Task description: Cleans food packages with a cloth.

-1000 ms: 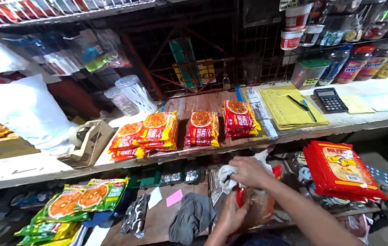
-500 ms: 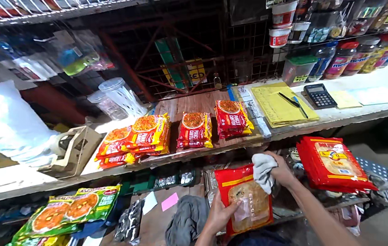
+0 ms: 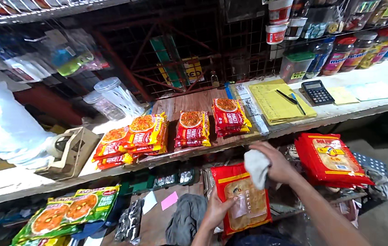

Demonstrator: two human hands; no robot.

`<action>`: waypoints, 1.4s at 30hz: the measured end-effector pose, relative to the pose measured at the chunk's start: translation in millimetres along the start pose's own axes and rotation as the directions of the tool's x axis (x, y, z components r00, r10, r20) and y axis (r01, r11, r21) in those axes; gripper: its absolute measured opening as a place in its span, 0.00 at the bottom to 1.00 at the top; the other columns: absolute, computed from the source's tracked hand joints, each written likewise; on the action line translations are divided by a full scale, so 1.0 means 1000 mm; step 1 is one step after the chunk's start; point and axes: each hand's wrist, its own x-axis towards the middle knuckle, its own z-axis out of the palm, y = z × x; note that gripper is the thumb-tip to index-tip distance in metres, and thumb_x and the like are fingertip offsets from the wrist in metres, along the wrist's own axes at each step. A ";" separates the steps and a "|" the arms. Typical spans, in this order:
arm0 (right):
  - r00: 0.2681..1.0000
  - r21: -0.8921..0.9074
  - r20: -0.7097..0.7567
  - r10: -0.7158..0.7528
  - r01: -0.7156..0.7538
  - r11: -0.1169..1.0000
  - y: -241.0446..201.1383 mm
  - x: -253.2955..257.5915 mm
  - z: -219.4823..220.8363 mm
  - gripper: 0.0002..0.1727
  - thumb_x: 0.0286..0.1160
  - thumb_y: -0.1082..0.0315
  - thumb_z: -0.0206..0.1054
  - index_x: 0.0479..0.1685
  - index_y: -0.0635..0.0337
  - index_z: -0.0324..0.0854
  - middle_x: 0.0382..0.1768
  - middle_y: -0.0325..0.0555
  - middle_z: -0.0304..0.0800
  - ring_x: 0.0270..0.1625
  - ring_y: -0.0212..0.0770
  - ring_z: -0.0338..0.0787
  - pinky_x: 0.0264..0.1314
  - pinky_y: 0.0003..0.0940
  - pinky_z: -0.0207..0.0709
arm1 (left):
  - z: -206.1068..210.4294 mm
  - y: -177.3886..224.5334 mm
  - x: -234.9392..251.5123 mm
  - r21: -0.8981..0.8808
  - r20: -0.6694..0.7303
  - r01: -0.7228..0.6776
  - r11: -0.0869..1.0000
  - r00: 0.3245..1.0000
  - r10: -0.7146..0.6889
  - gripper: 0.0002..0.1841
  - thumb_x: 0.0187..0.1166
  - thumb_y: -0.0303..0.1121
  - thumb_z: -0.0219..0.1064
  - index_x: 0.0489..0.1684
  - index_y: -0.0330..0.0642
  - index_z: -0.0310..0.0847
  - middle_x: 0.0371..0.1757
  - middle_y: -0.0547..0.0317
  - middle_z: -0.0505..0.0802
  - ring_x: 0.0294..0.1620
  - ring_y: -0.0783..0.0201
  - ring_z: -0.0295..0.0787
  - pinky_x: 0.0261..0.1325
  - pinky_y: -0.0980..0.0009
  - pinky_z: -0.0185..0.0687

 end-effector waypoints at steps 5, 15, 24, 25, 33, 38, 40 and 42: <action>0.913 -0.038 -0.377 0.153 -0.180 0.983 0.020 0.005 0.006 0.19 0.59 0.78 0.67 0.54 0.69 0.88 0.48 0.59 0.94 0.53 0.53 0.94 0.60 0.58 0.84 | -0.005 -0.006 -0.004 -0.028 -0.075 0.009 1.000 0.997 -0.011 0.29 0.59 0.12 0.70 0.64 0.30 0.70 0.46 0.57 0.96 0.46 0.67 0.96 0.54 0.67 0.94; 0.961 0.154 -0.135 0.241 -0.220 0.963 0.010 0.008 0.057 0.38 0.63 0.79 0.66 0.84 0.65 0.68 0.74 0.58 0.82 0.76 0.48 0.82 0.80 0.47 0.74 | 0.013 0.015 0.008 -0.268 -0.322 -0.064 0.961 0.946 -0.027 0.26 0.63 0.14 0.64 0.63 0.36 0.65 0.39 0.59 0.95 0.37 0.67 0.96 0.44 0.68 0.95; 0.676 0.987 -0.134 0.724 0.021 0.162 0.002 -0.020 0.068 0.29 0.94 0.56 0.26 0.41 0.50 0.77 0.24 0.33 0.87 0.27 0.27 0.87 0.29 0.27 0.84 | 0.018 0.046 0.035 -0.416 -0.638 -0.322 0.850 0.770 -0.020 0.09 0.85 0.25 0.50 0.55 0.40 0.72 0.37 0.60 0.93 0.39 0.68 0.95 0.45 0.66 0.94; 0.681 0.970 -0.147 0.718 -0.041 0.238 -0.016 -0.020 0.074 0.24 0.92 0.64 0.32 0.41 0.52 0.78 0.25 0.33 0.87 0.28 0.25 0.87 0.31 0.25 0.83 | 0.022 0.046 0.037 -0.416 -0.635 -0.330 0.847 0.773 -0.011 0.08 0.85 0.26 0.50 0.54 0.40 0.72 0.37 0.60 0.93 0.39 0.67 0.95 0.45 0.66 0.94; 0.699 0.787 -0.525 0.485 0.182 0.589 -0.043 0.031 0.067 0.11 0.71 0.84 0.57 0.50 0.70 0.75 0.37 0.32 0.89 0.43 0.17 0.88 0.53 0.17 0.83 | 0.063 0.036 0.027 -0.680 -0.376 -0.146 0.719 0.911 -0.170 0.11 0.83 0.32 0.51 0.57 0.43 0.74 0.44 0.56 0.94 0.45 0.63 0.95 0.49 0.63 0.93; 0.726 0.866 -0.394 0.564 0.086 0.493 -0.023 0.037 0.061 0.13 0.85 0.79 0.48 0.61 0.72 0.72 0.43 0.39 0.86 0.46 0.21 0.86 0.54 0.18 0.82 | 0.066 0.041 0.029 -0.760 -0.339 -0.158 0.631 0.924 -0.177 0.09 0.73 0.27 0.60 0.48 0.42 0.80 0.39 0.54 0.95 0.40 0.61 0.96 0.45 0.62 0.94; 0.696 0.876 -0.354 0.625 0.011 0.483 -0.004 0.031 0.061 0.18 0.91 0.73 0.44 0.70 0.71 0.68 0.51 0.46 0.83 0.51 0.24 0.84 0.56 0.21 0.80 | 0.066 0.041 0.030 -0.745 -0.359 -0.174 0.644 0.918 -0.168 0.09 0.75 0.26 0.57 0.49 0.42 0.78 0.40 0.54 0.95 0.41 0.62 0.96 0.46 0.62 0.94; 0.687 0.883 -0.314 0.655 -0.043 0.468 0.008 0.018 0.055 0.23 0.95 0.67 0.39 0.78 0.69 0.65 0.61 0.50 0.82 0.59 0.27 0.82 0.64 0.24 0.77 | 0.063 0.042 0.031 -0.735 -0.384 -0.213 0.644 0.913 -0.136 0.10 0.76 0.27 0.56 0.50 0.42 0.78 0.40 0.54 0.95 0.41 0.62 0.96 0.46 0.62 0.95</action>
